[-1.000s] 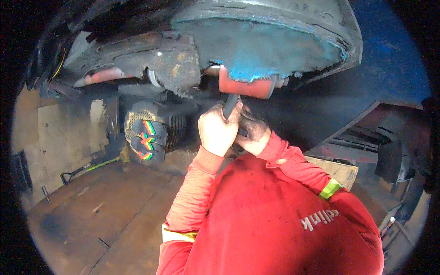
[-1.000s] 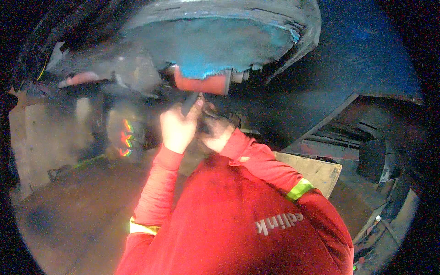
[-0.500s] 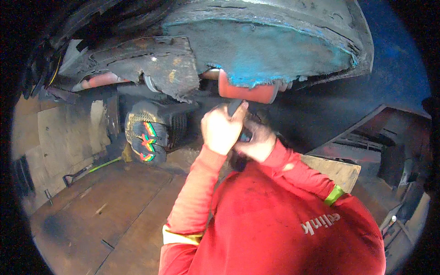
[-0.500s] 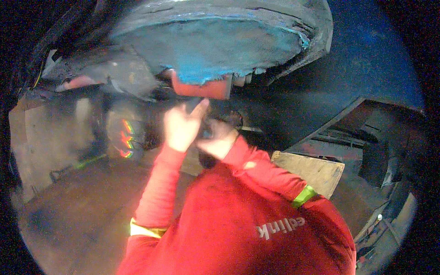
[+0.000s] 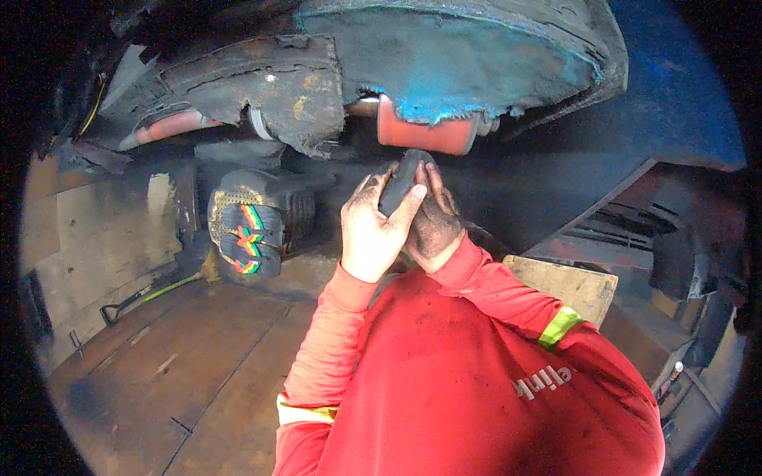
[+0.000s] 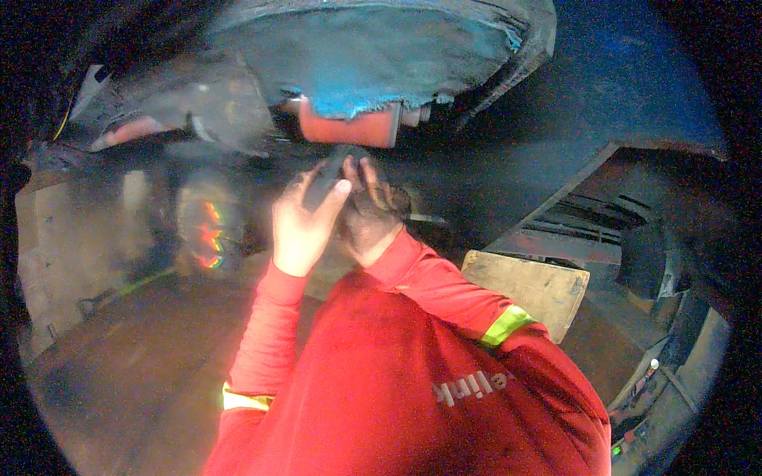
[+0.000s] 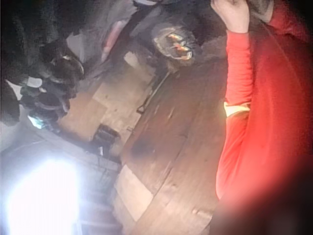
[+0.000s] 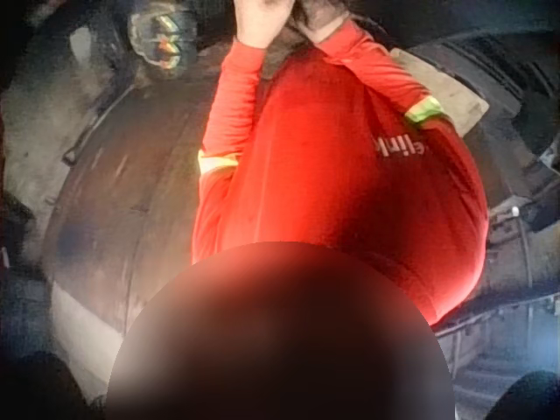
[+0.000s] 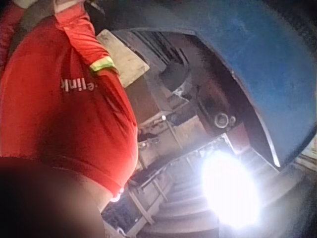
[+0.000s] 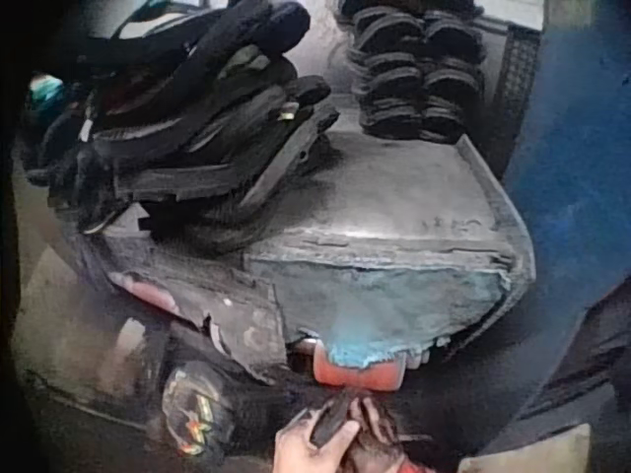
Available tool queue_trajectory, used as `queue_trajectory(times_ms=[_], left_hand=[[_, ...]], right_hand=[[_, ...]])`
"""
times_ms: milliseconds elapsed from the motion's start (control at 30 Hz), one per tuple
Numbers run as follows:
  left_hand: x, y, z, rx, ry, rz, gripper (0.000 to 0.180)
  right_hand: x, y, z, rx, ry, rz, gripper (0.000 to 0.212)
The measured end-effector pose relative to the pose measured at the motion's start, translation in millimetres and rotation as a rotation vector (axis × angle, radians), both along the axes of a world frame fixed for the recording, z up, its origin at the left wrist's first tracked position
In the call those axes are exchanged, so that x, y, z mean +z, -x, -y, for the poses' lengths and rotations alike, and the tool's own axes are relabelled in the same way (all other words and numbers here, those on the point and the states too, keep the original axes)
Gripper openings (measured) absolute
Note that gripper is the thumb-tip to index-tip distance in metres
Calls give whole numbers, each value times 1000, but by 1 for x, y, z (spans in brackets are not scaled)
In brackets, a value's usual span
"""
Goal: The person sands a large, curved vehicle part using a handheld sanding block. They repeatedly rub the block against the surface, focusing on a specific area, and occasionally pause to reposition the tool.
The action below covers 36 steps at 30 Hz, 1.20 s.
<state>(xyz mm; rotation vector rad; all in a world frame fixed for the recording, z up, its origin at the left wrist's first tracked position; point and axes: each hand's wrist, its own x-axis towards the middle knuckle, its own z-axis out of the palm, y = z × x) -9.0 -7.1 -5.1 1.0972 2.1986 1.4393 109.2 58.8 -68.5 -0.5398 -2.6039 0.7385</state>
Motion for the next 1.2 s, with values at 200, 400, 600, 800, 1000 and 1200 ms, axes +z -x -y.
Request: queue_trajectory(times_ms=[200, 400, 600, 800, 1000, 1200], left_hand=[[5, 11, -7, -21, 219, -190, 33], [-7, 13, -32, 64, 344, -156, 40], [-7, 6, -20, 89, 250, -57, 40], [11, 3, -12, 42, 246, -58, 32], [6, 8, -31, 33, 354, 15, 36], [20, -3, 8, 17, 70, 195, 37]], right_hand=[[2, 4, -3, 67, 253, -73, 75], [2, 7, -24, 73, 618, 128, 66], [2, -1, -31, 225, 408, 59, 65], [18, -4, -19, 128, 237, -62, 60], [29, 0, -32, 203, 365, 230, 70], [23, -10, -7, 120, -134, 133, 65]])
